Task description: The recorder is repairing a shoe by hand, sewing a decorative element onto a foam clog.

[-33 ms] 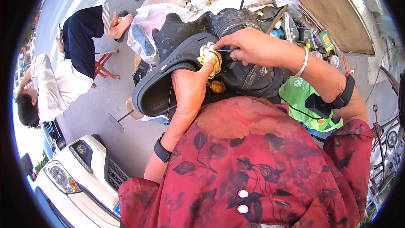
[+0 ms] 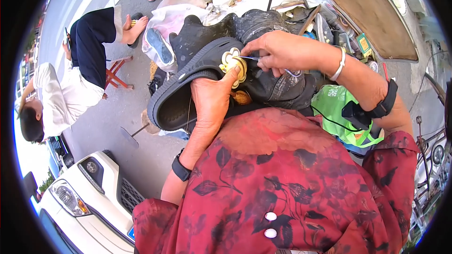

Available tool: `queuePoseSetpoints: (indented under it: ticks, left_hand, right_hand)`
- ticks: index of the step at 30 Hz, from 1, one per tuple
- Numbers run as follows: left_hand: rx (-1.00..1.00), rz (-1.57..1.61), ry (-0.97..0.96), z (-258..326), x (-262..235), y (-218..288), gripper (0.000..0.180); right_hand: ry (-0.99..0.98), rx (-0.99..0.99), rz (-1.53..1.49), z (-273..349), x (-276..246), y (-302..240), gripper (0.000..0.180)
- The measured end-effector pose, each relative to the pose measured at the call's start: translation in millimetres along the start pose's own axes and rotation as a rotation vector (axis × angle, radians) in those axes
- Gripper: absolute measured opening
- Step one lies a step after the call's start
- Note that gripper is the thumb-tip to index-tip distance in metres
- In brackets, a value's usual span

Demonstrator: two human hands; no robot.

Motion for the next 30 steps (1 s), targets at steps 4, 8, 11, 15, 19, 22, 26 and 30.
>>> queuePoseSetpoints:
  ticks: [4, 8, 11, 15, 19, 22, 26, 30]
  left_hand:
    - [0.069, 0.090, -0.036, 0.6, 6.6, 10.4, 0.029]
    - [0.034, 0.052, 0.017, 0.5, 7.8, 11.9, 0.027]
    - [0.037, 0.059, 0.016, -3.8, 6.7, 5.4, 0.028]
    - [0.018, 0.051, 0.029, -4.7, 5.2, 1.8, 0.030]
    - [0.098, -0.014, 0.016, -5.0, 6.6, 9.0, 0.031]
    - [0.075, -0.009, 0.016, -4.3, 7.4, 7.8, 0.031]
    - [0.009, 0.032, 0.033, -2.0, 5.1, 2.6, 0.031]
    - [0.040, -0.001, 0.032, -1.2, 7.7, 9.1, 0.030]
  right_hand:
    - [-0.268, 0.098, -0.580, 0.8, 7.6, 27.3, 0.054]
    - [-0.105, 0.029, -0.572, 8.9, 19.0, 34.4, 0.049]
    - [0.187, -0.094, -0.069, 11.2, 17.6, 27.3, 0.047]
    - [0.504, -0.237, 0.506, 27.8, 22.1, 10.0, 0.041]
    - [0.543, -0.244, 0.868, 34.5, 22.2, 1.2, 0.038]
    - [0.547, -0.260, 0.673, 31.9, 20.4, 12.4, 0.041]
    - [0.155, -0.069, -0.079, 19.2, 11.0, 24.2, 0.047]
    - [-0.140, 0.066, -0.913, 16.6, 29.7, 46.8, 0.048]
Point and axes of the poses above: each hand's wrist, its own z-axis away from the middle knuckle, its own x-axis out of the palm, y = z × x, the point moved 6 cm from there along -z, towards the middle knuckle, and after that the axes turned 7 degrees about z, right-handed, at the moved point
